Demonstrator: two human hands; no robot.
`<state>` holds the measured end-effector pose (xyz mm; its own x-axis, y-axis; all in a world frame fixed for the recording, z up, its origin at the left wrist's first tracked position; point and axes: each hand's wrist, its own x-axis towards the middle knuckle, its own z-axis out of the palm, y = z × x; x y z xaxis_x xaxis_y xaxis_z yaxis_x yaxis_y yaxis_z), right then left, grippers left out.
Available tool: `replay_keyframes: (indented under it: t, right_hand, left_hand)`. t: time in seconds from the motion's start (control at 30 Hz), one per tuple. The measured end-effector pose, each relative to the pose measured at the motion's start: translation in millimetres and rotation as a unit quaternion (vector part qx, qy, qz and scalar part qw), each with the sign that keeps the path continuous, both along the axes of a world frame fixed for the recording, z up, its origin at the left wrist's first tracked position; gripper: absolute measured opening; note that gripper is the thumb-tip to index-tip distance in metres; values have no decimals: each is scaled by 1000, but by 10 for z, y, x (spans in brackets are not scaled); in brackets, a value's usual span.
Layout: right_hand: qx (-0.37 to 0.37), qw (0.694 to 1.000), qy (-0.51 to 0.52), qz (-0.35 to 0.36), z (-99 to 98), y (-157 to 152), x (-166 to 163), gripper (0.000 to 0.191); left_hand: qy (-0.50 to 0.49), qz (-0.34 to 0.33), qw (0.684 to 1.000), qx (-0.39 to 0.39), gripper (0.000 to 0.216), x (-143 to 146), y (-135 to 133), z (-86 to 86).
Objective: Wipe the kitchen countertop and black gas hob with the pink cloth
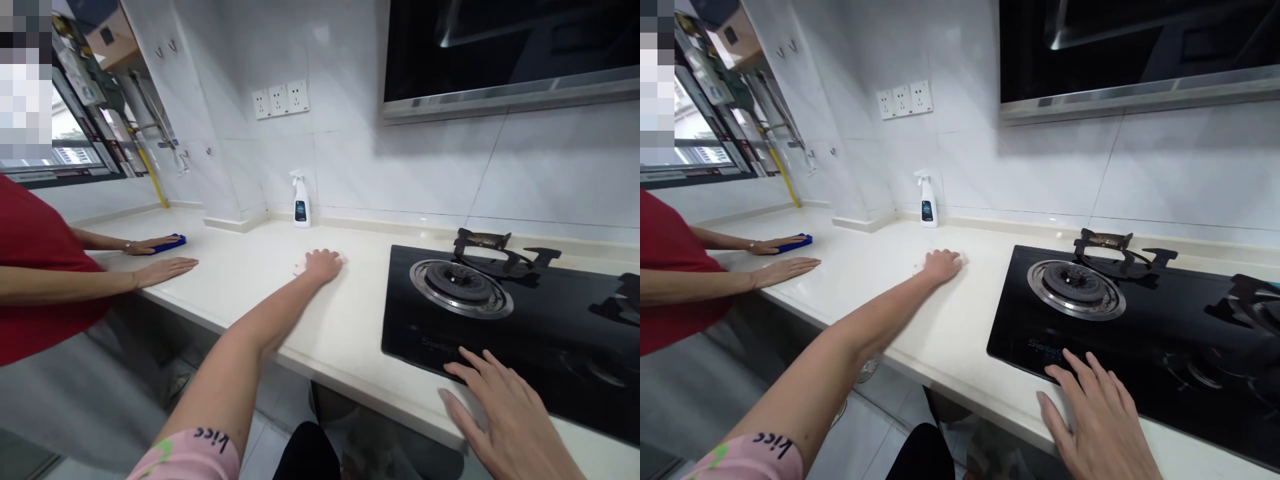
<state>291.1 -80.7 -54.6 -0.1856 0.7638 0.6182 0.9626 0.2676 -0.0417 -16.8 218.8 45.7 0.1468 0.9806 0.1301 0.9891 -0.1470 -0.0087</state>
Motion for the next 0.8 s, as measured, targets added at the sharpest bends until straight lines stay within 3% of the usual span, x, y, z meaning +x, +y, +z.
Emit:
replay_keyframes:
  t: [0.1, 0.2, 0.27, 0.37, 0.47, 0.67, 0.8]
  right_hand:
    - [-9, 1000, 13, -8, -1, -2, 5, 44]
    - [-26, 999, 25, -14, -5, -14, -7, 46]
    - [-42, 999, 30, -16, -19, -14, -4, 47]
    - [-58, 997, 37, -21, -53, -4, 25, 48]
    - [-64, 997, 39, -22, -72, 6, 64, 51]
    - [-79, 996, 34, -23, -29, -12, 68, 50]
    - [-72, 996, 35, -28, -28, -2, 44, 52]
  left_hand:
    - [-7, -101, 995, 2, 52, 474, -305, -60]
    - [-17, -180, 984, 9, 53, 717, -660, -115]
    - [-24, -210, 977, 15, 52, 695, -855, -149]
    - [-36, -224, 974, 18, 49, 426, -987, -179]
    - [-48, -164, 985, 23, 49, -25, -903, -151]
    - [-59, 50, 996, 37, 52, -1080, -597, 26]
    - [-54, 124, 990, 49, 53, -1414, -639, 71]
